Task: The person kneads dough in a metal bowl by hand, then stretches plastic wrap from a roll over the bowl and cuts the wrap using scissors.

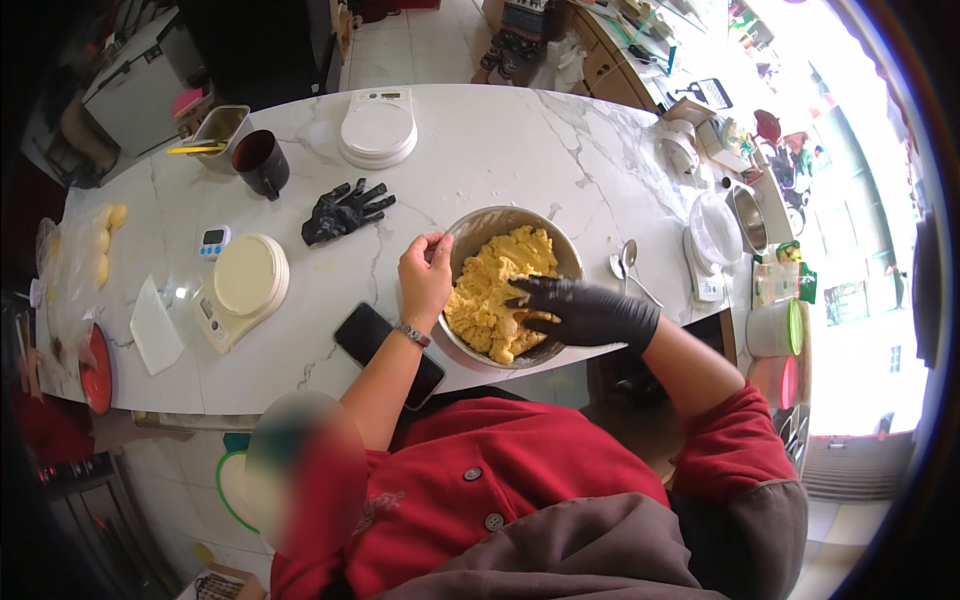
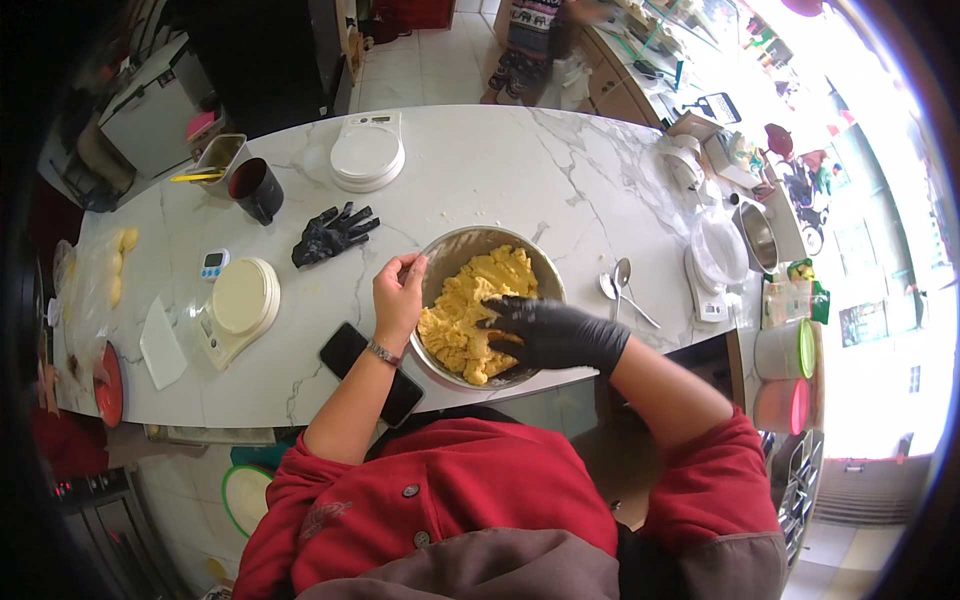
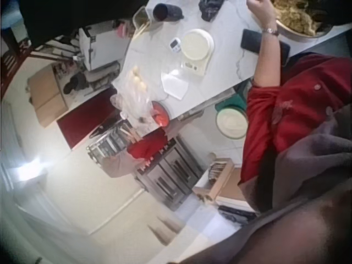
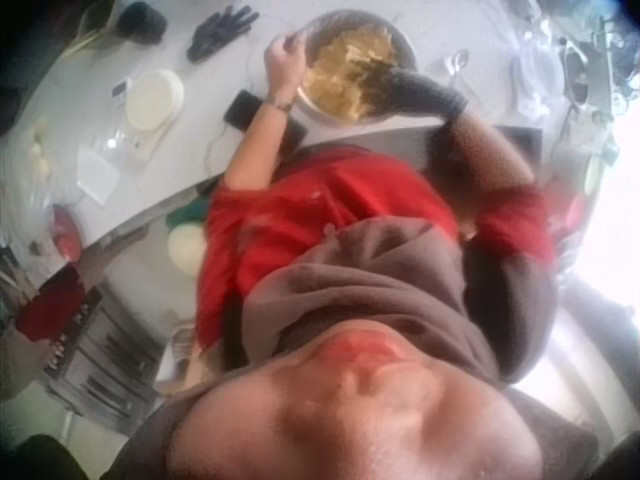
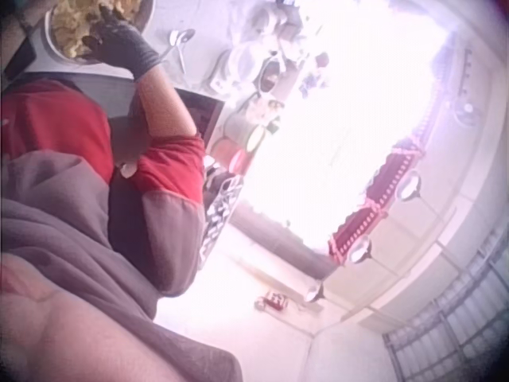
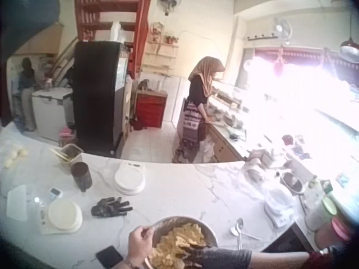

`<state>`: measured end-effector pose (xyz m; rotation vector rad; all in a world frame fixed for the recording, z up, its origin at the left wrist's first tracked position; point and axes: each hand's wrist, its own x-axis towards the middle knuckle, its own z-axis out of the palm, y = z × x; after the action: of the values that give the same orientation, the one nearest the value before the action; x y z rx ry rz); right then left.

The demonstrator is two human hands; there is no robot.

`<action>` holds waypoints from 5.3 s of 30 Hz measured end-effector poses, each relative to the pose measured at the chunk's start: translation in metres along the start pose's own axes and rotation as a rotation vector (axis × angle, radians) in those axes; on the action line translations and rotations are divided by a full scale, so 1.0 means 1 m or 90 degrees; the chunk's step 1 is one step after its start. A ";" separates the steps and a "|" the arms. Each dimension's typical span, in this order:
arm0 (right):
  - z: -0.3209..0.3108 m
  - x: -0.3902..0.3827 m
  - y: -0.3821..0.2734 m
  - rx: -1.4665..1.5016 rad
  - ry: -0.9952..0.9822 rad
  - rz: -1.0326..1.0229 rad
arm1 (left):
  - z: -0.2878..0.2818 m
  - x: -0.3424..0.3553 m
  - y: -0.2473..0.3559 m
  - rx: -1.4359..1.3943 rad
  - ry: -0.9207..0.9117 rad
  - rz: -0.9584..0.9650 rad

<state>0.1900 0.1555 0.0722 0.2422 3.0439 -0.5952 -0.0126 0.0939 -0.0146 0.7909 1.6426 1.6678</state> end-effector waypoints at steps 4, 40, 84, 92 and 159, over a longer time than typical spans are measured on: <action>-0.007 0.045 -0.018 -0.004 0.002 0.086 | 0.000 0.000 -0.003 -0.026 0.010 -0.005; 0.024 0.101 0.066 0.299 0.019 0.448 | 0.007 -0.016 0.006 0.178 0.122 0.091; -0.036 0.059 -0.029 0.293 0.029 0.132 | -0.034 -0.061 -0.011 0.035 0.182 0.078; 0.044 0.080 0.025 0.041 -0.089 0.011 | -0.022 -0.025 -0.001 0.270 0.099 0.120; -0.055 0.079 -0.029 -0.157 0.265 -0.095 | -0.024 -0.045 -0.014 0.173 0.296 0.150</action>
<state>0.1072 0.1612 0.1297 0.1445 3.5183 -0.1835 -0.0038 0.0438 -0.0283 0.7903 2.2036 1.9212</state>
